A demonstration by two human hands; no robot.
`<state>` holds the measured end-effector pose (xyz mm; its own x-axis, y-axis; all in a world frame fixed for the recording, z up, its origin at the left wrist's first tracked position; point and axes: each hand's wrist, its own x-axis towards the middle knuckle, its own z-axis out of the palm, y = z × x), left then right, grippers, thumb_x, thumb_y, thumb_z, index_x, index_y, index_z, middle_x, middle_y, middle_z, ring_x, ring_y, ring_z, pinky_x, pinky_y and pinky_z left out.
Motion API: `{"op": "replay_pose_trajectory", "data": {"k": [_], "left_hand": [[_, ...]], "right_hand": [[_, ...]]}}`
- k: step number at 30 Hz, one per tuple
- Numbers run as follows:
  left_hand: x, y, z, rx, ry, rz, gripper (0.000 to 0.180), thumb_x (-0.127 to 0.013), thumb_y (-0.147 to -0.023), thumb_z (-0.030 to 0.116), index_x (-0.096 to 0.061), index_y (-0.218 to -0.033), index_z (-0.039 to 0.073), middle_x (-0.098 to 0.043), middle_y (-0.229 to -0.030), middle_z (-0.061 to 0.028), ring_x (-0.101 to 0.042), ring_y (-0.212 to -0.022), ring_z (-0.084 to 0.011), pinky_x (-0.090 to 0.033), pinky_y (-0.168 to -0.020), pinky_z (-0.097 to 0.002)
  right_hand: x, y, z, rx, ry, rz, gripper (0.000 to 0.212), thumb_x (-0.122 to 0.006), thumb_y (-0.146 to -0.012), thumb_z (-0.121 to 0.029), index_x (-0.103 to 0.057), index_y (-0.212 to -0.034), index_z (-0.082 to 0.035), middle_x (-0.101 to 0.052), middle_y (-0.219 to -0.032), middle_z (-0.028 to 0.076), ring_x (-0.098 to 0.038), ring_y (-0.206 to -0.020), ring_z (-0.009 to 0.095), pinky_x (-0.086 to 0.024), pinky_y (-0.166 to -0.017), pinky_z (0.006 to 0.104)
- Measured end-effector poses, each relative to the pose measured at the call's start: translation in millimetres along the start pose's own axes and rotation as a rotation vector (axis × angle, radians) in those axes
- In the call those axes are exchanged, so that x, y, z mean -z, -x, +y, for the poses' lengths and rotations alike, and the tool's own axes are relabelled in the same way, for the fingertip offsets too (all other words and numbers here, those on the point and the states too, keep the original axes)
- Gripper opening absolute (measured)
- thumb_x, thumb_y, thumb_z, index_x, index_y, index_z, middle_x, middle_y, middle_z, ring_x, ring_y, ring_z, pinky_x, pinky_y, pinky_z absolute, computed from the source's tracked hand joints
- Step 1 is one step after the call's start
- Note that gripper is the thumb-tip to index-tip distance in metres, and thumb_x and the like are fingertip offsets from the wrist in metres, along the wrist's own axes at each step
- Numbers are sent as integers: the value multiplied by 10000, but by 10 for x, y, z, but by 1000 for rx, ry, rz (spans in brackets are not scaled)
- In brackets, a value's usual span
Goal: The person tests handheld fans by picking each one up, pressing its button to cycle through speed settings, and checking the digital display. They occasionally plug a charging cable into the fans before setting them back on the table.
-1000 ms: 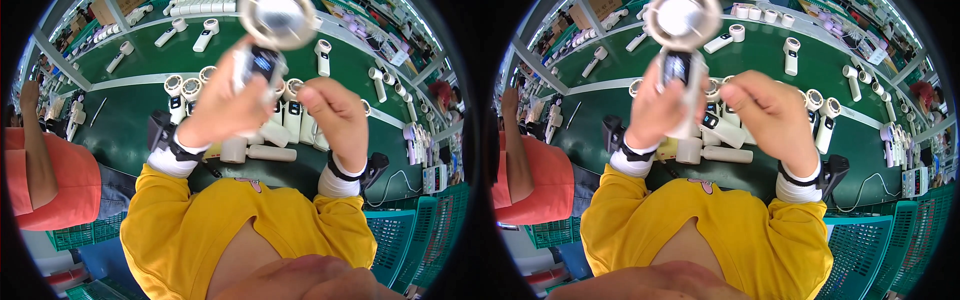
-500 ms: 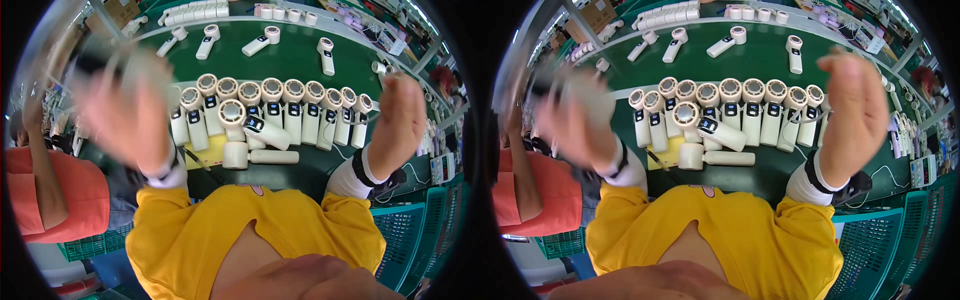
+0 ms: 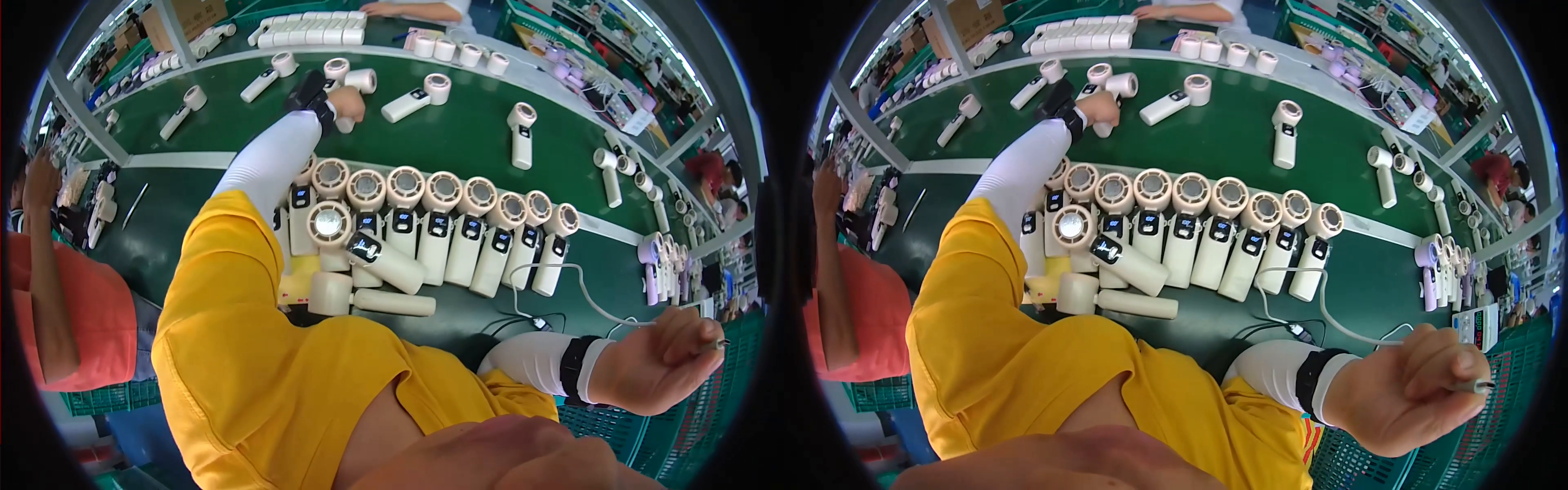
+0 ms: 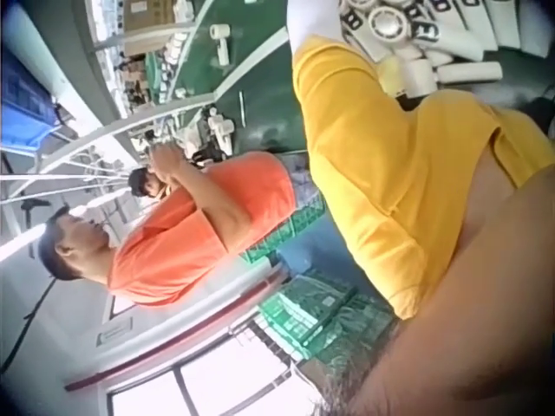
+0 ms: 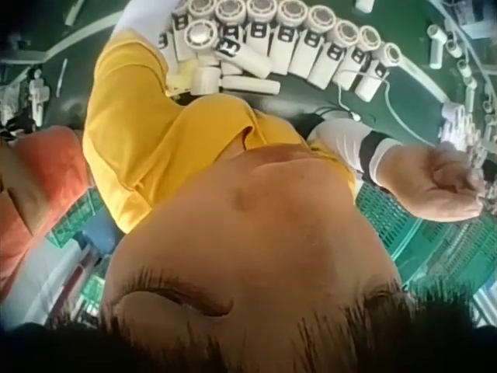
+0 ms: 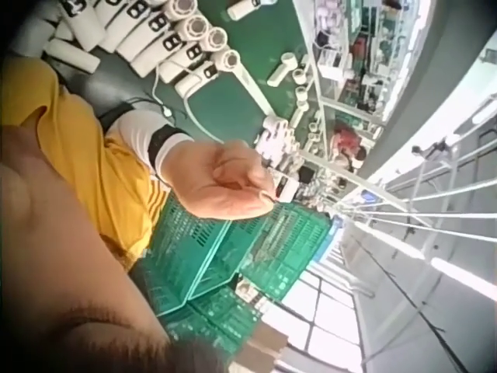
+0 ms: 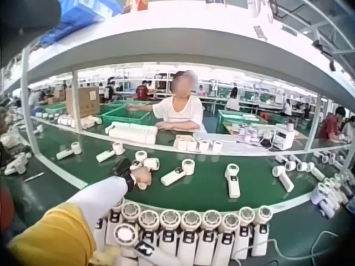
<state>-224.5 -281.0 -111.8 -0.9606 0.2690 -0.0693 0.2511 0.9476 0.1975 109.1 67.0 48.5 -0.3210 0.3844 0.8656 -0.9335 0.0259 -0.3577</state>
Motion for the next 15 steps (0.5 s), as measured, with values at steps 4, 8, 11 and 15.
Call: {"op": "replay_pose_trajectory", "data": {"k": [4, 8, 11, 15], "left_hand": [[334, 477, -18, -316, 324, 323, 169, -572, -630, 153, -589, -745, 31, -574, -693, -139, -552, -630, -282, -431, -557, -364], [1193, 1806, 276, -99, 304, 318, 371, -556, -740, 213, -419, -1042, 47, -521, -898, -140, -542, -706, -252, -440, -651, -345], [1178, 2600, 288, 200, 173, 459, 356, -555, -750, 224, -397, -1018, 51, -508, -907, -144, -530, -692, -260, -432, -632, -353], [223, 3156, 86, 412, -36, 913, 253, -579, -724, 216, -478, -765, -12, -494, -717, -150, -492, -651, -282, -400, -575, -350]], "right_hand": [[-16, -66, 67, -22, -3, -53, 305, -340, -891, -202, -521, -849, 40, -238, -514, -20, -192, -457, 58, -150, -438, 210], [-18, -147, 160, -69, 18, -78, 301, -348, -885, -192, -529, -836, 43, -243, -526, -17, -201, -472, 64, -162, -454, 224], [-75, -170, 162, -34, 6, -41, 299, -351, -882, -185, -533, -826, 45, -242, -536, -13, -207, -484, 68, -170, -466, 234], [-218, -148, 144, -19, 93, 120, 265, -407, -861, -138, -538, -765, 71, -254, -560, 31, -264, -526, 112, -235, -528, 220]]}}
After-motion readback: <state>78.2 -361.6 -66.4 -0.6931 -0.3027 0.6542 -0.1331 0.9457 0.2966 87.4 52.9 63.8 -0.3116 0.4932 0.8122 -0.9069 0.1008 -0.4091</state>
